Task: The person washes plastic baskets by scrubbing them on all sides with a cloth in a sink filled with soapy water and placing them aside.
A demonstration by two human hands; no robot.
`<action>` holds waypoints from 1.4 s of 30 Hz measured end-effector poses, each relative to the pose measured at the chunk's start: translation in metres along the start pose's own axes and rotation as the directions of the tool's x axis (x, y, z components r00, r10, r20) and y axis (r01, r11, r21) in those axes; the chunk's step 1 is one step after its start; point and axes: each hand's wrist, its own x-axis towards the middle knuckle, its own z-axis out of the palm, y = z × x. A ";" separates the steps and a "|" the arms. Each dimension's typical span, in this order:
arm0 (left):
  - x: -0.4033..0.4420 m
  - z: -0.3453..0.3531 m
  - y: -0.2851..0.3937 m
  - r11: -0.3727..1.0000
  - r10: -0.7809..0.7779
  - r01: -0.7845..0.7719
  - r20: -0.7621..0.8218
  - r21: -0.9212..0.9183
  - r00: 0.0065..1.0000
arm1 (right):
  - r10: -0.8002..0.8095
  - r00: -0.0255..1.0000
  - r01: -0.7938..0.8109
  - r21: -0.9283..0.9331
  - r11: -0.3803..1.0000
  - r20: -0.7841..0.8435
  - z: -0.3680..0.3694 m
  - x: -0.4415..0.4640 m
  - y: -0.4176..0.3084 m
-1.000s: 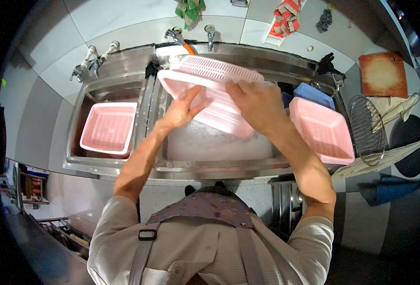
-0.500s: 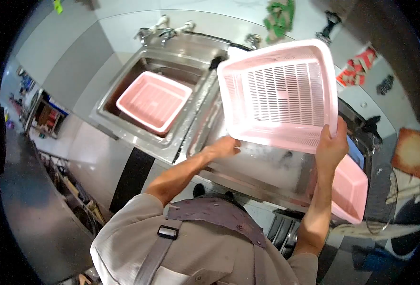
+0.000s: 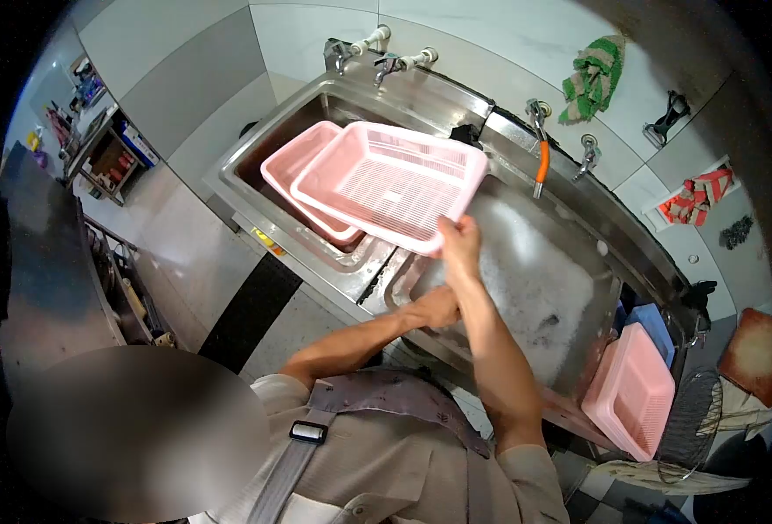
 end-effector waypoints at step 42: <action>0.104 0.086 0.280 0.960 0.272 -0.280 0.232 0.001 0.934 | -0.662 0.363 -0.781 -0.602 0.168 -0.656 -0.589 -0.398 -0.087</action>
